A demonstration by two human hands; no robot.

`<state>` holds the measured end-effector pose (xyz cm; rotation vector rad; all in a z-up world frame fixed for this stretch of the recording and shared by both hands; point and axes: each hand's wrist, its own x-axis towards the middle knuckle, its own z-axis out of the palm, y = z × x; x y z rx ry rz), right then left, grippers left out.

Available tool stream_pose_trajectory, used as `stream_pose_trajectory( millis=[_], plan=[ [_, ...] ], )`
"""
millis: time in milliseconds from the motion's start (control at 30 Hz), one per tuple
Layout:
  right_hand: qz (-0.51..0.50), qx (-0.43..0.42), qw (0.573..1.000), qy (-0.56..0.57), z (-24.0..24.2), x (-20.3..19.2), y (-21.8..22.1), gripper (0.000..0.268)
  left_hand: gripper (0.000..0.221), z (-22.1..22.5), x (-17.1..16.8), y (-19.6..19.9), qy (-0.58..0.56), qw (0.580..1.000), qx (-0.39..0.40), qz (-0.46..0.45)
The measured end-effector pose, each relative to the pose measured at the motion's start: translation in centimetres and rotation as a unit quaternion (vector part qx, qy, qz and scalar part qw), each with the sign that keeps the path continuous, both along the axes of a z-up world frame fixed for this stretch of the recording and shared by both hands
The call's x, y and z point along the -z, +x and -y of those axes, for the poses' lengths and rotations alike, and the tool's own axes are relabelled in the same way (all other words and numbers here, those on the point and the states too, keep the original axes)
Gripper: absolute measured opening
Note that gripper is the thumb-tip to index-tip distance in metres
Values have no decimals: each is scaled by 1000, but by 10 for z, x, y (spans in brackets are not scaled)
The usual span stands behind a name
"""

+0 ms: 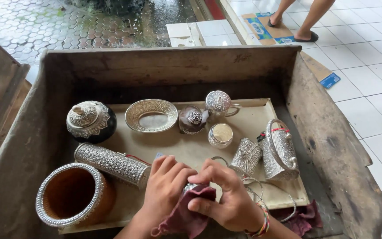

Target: A person uses a polishing cloth to clean and shine an intricate silver figurine at a workshop bench.

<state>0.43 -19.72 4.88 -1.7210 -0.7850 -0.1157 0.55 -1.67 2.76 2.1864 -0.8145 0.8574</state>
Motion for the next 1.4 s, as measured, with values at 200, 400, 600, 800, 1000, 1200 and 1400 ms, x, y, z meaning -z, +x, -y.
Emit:
stream_pose_trajectory(
  millis=[200, 400, 600, 800, 1000, 1200, 1400],
  plan=[
    [-8, 24, 999, -21, -3, 9, 8, 35, 34, -1, 10, 1, 29, 997, 29, -70],
    [-24, -43, 997, -63, 3, -1, 3, 46, 25, -7, 11, -2, -22, 996, 16, -82],
    [-34, 7, 999, -10, -8, 8, 2, 25, 53, -5, 13, -5, 46, 997, 1, -62],
    [-53, 14, 997, -55, 3, 22, 9, 37, 33, -7, 11, -5, 41, 998, -3, -52],
    [-28, -49, 997, -45, 2, 13, 5, 46, 28, -11, 7, -5, 14, 999, -17, -35],
    [-30, 60, 997, -43, -12, 16, 0, 41, 44, -8, 22, -7, 14, 994, 36, -103],
    [-61, -37, 994, -77, 5, 14, 4, 48, 23, -10, 21, -5, -10, 997, 1, -72]
  ],
)
